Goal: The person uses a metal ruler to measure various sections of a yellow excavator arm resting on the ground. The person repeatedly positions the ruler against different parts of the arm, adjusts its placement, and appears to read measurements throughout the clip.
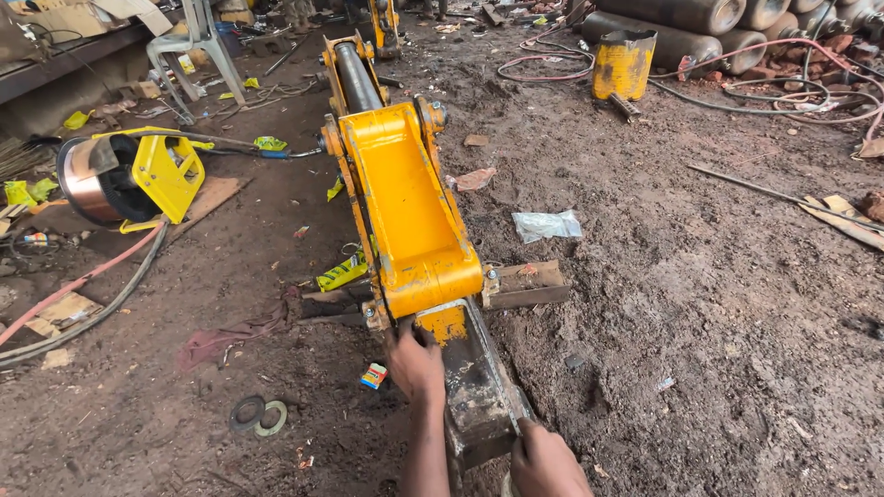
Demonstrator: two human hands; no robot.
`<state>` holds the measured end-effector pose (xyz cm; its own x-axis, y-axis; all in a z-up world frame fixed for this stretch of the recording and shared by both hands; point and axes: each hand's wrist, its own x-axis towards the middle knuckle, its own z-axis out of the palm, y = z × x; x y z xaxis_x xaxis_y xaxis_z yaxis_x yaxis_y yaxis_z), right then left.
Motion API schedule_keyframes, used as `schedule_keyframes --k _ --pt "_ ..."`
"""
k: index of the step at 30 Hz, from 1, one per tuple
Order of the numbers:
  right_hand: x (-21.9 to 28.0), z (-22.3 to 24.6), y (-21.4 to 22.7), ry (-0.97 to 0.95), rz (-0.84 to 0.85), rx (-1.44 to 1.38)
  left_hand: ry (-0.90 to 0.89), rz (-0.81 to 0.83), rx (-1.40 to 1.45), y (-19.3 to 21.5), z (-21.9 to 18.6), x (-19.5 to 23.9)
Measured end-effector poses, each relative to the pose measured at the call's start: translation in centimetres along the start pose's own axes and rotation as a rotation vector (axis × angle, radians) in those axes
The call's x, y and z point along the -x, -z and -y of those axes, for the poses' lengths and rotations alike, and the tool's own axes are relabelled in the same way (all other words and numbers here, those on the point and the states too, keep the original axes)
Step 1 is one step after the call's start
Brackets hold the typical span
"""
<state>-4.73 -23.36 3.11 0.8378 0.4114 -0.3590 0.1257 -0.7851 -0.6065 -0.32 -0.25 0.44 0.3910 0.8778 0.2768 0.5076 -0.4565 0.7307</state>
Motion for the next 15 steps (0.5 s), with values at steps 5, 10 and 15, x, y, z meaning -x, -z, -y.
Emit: schedule_keyframes --k 5,10,15 --pt "0.6 0.6 0.3 0.003 -0.038 0.045 0.013 0.009 0.007 -0.3 0.2 -0.1" --pt "0.7 0.9 0.5 -0.008 -0.022 0.048 -0.078 -0.057 -0.030 0.3 0.0 0.1" --pt "0.7 0.8 0.6 -0.015 -0.023 0.047 -0.010 0.018 0.028 0.7 -0.4 0.3"
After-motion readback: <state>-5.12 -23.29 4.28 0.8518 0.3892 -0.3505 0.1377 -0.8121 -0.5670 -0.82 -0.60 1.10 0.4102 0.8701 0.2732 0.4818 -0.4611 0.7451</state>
